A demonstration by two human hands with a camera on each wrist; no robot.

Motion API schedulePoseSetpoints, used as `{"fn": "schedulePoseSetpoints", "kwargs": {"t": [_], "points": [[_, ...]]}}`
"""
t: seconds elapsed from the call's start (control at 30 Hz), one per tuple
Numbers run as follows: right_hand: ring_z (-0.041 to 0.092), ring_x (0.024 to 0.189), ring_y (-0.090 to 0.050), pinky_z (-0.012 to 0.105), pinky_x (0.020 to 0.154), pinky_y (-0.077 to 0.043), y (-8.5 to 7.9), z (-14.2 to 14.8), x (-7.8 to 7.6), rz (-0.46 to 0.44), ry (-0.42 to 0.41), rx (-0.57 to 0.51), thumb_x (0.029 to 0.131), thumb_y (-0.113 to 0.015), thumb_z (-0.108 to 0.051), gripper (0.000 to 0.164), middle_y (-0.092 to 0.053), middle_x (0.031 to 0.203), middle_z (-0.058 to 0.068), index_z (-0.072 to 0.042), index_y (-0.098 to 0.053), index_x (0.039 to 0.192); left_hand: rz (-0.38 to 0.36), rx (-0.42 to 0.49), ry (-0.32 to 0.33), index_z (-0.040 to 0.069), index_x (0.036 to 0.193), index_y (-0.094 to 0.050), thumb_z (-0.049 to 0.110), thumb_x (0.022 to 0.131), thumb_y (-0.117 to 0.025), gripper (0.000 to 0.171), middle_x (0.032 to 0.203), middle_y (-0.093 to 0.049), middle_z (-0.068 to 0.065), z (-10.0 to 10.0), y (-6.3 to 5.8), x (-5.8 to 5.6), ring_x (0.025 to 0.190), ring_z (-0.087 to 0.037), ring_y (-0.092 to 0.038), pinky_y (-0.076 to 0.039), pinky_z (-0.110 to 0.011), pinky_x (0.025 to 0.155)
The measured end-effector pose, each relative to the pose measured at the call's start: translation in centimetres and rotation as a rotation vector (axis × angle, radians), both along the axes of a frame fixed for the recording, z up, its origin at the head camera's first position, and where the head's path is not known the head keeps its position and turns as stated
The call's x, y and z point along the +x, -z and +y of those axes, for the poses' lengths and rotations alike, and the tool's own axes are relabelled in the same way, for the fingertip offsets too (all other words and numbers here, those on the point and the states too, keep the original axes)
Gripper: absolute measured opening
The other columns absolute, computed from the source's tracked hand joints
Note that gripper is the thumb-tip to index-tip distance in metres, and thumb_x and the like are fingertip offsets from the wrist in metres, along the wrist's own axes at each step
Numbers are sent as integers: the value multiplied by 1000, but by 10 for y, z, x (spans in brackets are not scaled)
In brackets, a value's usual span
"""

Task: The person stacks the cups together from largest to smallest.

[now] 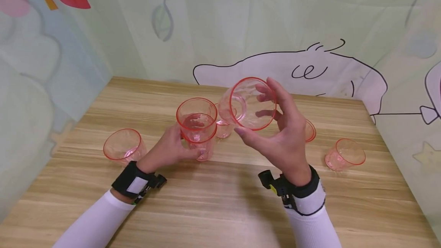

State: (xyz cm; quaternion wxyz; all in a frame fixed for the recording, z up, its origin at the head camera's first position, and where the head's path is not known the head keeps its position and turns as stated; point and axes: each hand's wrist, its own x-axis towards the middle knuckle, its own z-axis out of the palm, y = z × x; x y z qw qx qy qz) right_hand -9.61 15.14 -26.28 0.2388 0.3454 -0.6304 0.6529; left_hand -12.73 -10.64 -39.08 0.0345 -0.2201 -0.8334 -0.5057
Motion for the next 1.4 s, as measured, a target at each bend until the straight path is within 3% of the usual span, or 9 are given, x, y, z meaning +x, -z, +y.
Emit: {"fn": "schedulePoseSetpoints", "kwargs": {"t": [0.23, 0.7, 1.4], "points": [[40, 98, -49, 34, 72, -50, 3, -8, -1, 27, -32, -75, 62, -79, 4, 77, -50, 118, 34, 10, -43, 129, 3, -1, -3, 23, 130, -40, 39, 63, -83, 81, 113, -58, 10, 0, 1, 0, 99, -7, -56, -47, -32, 85], [42, 101, -49, 37, 74, -51, 10, -17, -4, 33, -76, -55, 62, -83, -1, 83, -47, 122, 35, 10, -40, 132, 5, -1, 2, 23, 130, -38, 38, 64, -82, 81, 114, -58, 10, 0, 2, -1, 99, -6, -56, -48, -31, 84], [42, 105, -48, 38, 78, -52, 4, -23, 4, 32, -79, 14, 67, -83, -8, 84, -46, 125, 34, 10, -37, 134, 4, -3, -2, 22, 129, -39, 38, 63, -82, 81, 113, -58, 11, -1, 1, -1, 98, -7, -56, -47, -32, 85]]}}
